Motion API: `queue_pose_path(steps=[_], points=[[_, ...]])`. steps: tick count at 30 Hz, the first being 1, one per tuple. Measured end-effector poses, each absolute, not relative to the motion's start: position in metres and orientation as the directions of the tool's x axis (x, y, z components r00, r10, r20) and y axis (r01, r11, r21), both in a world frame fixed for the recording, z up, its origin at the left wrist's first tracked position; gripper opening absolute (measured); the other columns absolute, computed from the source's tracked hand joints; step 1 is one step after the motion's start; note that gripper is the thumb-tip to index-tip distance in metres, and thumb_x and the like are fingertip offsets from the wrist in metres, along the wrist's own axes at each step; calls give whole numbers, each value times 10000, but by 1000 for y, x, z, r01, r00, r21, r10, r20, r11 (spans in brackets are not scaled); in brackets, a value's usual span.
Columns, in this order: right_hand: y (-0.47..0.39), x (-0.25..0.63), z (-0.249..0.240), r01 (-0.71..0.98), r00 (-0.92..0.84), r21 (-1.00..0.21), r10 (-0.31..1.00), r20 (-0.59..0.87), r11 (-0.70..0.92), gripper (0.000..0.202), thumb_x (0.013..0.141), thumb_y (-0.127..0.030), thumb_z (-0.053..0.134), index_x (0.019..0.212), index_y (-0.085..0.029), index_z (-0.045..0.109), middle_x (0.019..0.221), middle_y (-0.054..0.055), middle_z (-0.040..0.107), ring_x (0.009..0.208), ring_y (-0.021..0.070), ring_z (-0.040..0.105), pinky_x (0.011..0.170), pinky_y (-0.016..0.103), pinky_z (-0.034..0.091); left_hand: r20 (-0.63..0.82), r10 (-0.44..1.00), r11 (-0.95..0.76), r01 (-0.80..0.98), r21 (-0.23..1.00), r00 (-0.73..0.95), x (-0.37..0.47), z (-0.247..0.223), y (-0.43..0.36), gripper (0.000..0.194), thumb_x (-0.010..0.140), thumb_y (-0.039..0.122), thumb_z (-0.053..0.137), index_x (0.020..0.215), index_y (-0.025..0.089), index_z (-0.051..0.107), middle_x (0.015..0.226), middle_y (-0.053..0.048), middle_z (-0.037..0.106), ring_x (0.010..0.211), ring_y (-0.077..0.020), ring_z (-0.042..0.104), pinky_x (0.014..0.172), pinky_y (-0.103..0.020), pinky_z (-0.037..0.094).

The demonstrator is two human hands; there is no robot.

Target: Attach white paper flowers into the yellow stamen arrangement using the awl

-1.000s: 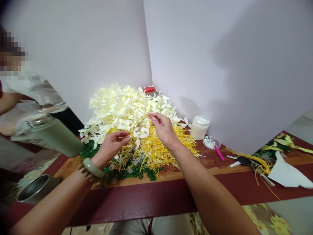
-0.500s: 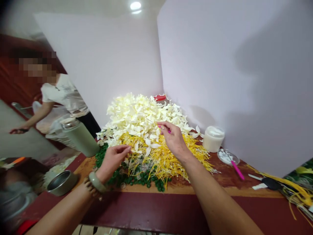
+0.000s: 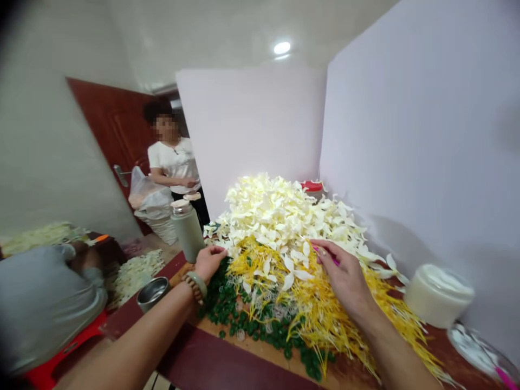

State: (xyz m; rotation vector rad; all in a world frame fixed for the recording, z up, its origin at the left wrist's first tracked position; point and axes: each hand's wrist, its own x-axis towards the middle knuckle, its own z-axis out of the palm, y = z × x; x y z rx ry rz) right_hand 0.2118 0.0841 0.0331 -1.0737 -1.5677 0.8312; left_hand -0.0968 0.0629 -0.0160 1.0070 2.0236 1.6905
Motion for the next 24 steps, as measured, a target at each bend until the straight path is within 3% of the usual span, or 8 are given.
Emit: queue_pose_path(steps=[9,12,13,16,18,21,23,24], points=[[79,212,38,274,-94,-884,925,367,378,430,724,-483,536,1013,-179,631,907,70,657,777,190,587,622,252,464,294,724,-169,252,953,-624,-63,24,39,232,607,362,653,692,147,636,607,-13,578,599,-141,492,584,-254,373],[77,208,39,328,-129,-847,908,399,419,398,749,-473,511,1005,-194,633,961,67,661,839,203,602,655,251,489,245,837,-206,133,969,-488,-30,29,34,234,620,351,660,688,128,653,608,-29,604,560,-118,505,554,-234,392],[76,206,38,360,-132,-820,895,427,445,383,768,-460,493,1010,-196,629,961,66,665,841,204,609,657,254,498,155,900,-182,-30,983,-407,-21,26,33,227,613,336,675,687,122,652,596,-25,595,540,-103,491,538,-223,383],[62,196,35,485,-95,-638,761,641,598,292,821,-351,458,1003,-191,620,956,70,671,845,198,624,684,270,514,-18,969,-72,-349,934,-247,-6,12,29,242,581,316,721,714,121,662,630,-25,602,574,-92,514,576,-209,400],[47,187,33,564,-126,-360,508,852,743,239,831,-235,444,984,-178,619,898,79,678,801,184,629,692,278,514,-92,980,6,-441,897,-174,-7,3,26,313,583,306,730,846,145,676,759,-42,641,686,-108,558,667,-214,423],[24,175,33,566,-314,10,203,927,825,332,835,-166,410,1137,-191,546,710,54,666,598,159,600,590,283,509,-129,986,73,-418,906,-108,-16,-3,26,306,615,293,718,893,170,679,725,-14,626,653,-88,540,628,-183,418],[8,173,36,548,-321,26,182,930,836,325,835,-238,444,1141,-299,535,650,9,650,522,159,570,530,295,501,-148,988,117,-413,903,-42,-21,-1,28,248,630,284,710,850,172,687,707,-2,612,615,-69,520,577,-157,408],[-1,176,39,549,-319,-82,299,899,832,332,835,-240,448,1141,-341,529,648,5,645,544,168,579,528,297,500,-148,989,126,-435,892,-17,-21,1,28,226,635,280,708,828,165,688,697,3,603,582,-53,498,541,-139,393]])
